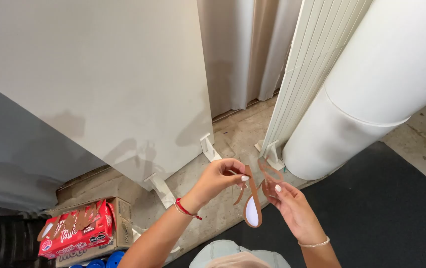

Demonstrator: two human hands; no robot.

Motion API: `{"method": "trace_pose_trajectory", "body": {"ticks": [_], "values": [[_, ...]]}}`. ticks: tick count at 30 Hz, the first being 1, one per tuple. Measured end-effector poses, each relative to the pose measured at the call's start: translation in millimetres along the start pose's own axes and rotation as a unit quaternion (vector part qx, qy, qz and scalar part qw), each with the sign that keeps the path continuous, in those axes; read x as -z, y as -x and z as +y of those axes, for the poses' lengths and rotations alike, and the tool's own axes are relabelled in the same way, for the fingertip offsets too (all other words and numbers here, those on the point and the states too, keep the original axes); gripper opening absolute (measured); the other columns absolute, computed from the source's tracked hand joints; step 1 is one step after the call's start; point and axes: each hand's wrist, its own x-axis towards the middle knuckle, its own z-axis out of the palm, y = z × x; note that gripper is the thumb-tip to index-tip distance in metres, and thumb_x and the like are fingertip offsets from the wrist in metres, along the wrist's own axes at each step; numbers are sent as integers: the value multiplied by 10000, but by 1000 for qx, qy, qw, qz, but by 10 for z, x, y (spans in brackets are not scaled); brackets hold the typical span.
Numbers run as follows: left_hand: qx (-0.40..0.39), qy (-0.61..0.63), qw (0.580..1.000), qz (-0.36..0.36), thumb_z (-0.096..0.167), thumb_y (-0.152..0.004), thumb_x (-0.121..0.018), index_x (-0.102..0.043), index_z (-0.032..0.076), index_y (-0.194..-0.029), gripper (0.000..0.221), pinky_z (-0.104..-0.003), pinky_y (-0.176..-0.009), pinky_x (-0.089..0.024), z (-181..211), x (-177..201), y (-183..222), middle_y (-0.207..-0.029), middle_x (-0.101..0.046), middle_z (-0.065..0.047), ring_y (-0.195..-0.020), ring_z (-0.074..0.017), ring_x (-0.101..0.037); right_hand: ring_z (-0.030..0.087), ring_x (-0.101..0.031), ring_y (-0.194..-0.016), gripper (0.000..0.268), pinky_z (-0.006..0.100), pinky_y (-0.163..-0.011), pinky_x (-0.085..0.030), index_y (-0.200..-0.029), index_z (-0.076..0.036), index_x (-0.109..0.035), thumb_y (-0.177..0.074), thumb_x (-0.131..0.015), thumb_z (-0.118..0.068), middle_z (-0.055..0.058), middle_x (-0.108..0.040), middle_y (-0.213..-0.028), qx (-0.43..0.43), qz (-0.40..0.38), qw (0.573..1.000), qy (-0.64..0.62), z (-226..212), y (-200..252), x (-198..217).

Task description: The person applies brown cursive letter stickers to a white vertical panel, spelling out 'Gus' and then adding a 'V'. They peel backing from each letter and press it onto the surface. The person handles a red box of letters and a tray of purple and blue plastic cups nearby.

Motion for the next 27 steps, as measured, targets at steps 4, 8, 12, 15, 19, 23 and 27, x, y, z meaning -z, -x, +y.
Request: {"method": "trace_pose_trajectory", "body": {"ticks": [4, 8, 12, 15, 19, 23, 27], "values": [[-17, -30, 999, 11, 68, -929, -760, -728, 81, -946, 39, -242, -774, -608, -92, -43, 9, -941, -762, -39, -799, -142, -759, 273, -729, -967, 236, 409, -946, -574, -1162, 46, -752, -958, -702, -62, 166, -780, -1047, 27, 70, 997, 36, -135, 82, -135], [-39, -72, 995, 53, 36, -942, -734, -757, 96, -946, 64, -235, -800, -608, -152, -122, 53, -961, -800, -19, -835, -114, -767, 222, -704, -962, 240, 390, -938, -586, -1145, 31, -775, -920, -735, -43, 133, -789, -1057, 81, 98, 987, 99, -255, 228, -302], [-76, -99, 985, 120, 125, -890, -825, -794, 148, -966, 84, -274, -806, -628, -204, -192, 91, -987, -813, 33, -887, -112, -753, 208, -744, -995, 198, 333, -941, -615, -1064, 32, -778, -867, -788, 15, 140, -801, -1025, 119, 135, 972, 148, -275, 315, -372], [-34, -153, 977, 142, 249, -850, -850, -600, 255, -1353, 562, -289, -834, -523, -112, -189, 180, -877, -788, 36, -748, -79, -652, 213, -745, -987, 208, 351, -936, -623, -1088, 29, -786, -882, -776, 6, 134, -803, -1017, 131, 143, 964, 184, -354, 419, -494], [-51, -185, 962, 195, 245, -838, -879, -802, 231, -855, 80, -294, -902, -535, -277, -209, 128, -923, -798, 88, -919, -90, -685, 206, -743, -956, 214, 322, -925, -620, -1078, 33, -788, -866, -795, 13, 132, -794, -986, 161, 166, 950, 208, -380, 492, -565], [-5, -34, 982, 185, 207, -857, -829, -793, 169, -830, 58, -308, -808, -497, -371, -259, 111, -992, -687, 27, -948, -109, -634, 222, -702, -1153, 129, 339, -1058, -555, -1010, 18, -785, -882, -784, 6, 103, -789, -967, 253, 138, 911, 294, -444, 606, -657], [-44, -47, 972, 228, 231, -848, -855, -866, 173, -901, 80, -280, -898, -528, -671, -288, 4, -1042, -677, 19, -963, -118, -676, 169, -731, -938, 82, 292, -911, -581, -926, 9, -741, -879, -807, -5, 92, -772, -943, 340, 131, 854, 372, -438, 618, -638]]}}
